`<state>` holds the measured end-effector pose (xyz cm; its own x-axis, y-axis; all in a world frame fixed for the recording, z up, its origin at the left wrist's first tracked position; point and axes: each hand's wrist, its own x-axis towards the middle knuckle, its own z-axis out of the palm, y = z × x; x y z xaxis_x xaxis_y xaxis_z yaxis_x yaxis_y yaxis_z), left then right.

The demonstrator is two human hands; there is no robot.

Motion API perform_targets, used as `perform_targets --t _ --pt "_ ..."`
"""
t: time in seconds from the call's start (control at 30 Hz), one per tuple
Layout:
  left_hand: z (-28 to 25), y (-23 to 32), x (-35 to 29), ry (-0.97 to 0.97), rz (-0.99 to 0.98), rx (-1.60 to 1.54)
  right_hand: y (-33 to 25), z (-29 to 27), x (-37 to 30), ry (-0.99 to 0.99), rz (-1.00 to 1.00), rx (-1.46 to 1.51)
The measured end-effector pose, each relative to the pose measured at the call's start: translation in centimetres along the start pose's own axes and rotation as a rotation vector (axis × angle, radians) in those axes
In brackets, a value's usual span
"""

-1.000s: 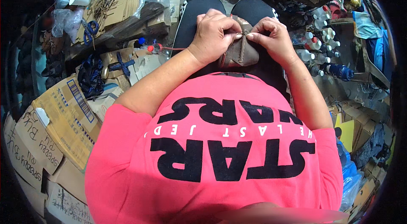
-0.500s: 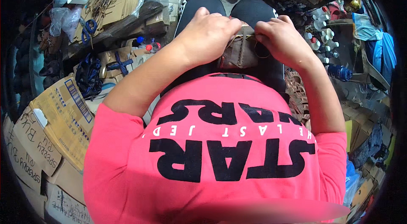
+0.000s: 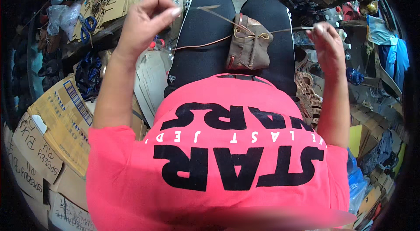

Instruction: The recorder is hand-stitching a piece of leather that forms part of a shoe upper.

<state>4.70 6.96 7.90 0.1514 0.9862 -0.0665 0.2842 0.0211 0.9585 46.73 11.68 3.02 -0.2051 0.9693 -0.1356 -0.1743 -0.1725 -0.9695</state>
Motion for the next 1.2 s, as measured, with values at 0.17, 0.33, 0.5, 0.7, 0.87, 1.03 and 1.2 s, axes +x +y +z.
perform_targets --t 0.17,0.33,0.5,0.7,0.87,1.03,1.2 --pt "7.9 4.2 2.3 -0.034 0.145 -1.011 -0.5 8.7 1.8 -0.251 0.088 0.636" --pt "2.9 -1.4 1.4 -0.097 0.062 -0.860 -1.7 4.4 -0.3 -0.057 0.096 0.254" --pt "2.4 -5.3 0.8 -0.002 -0.048 -0.469 1.2 -2.2 -1.3 0.120 0.137 -0.052" --pt "7.7 -0.6 8.3 -0.527 0.216 0.581 -2.2 6.9 3.8 -0.584 0.018 -0.819" --pt "9.2 0.6 11.2 -0.922 0.173 0.703 -3.3 8.9 4.5 -0.877 0.025 -1.318" --pt "10.9 0.0 8.5 -0.758 0.321 0.664 -1.0 9.7 0.9 -0.613 -0.215 -1.320" --pt "10.4 -2.9 7.6 -0.572 0.340 0.397 -1.7 8.0 -1.0 -0.390 -0.182 -1.134"
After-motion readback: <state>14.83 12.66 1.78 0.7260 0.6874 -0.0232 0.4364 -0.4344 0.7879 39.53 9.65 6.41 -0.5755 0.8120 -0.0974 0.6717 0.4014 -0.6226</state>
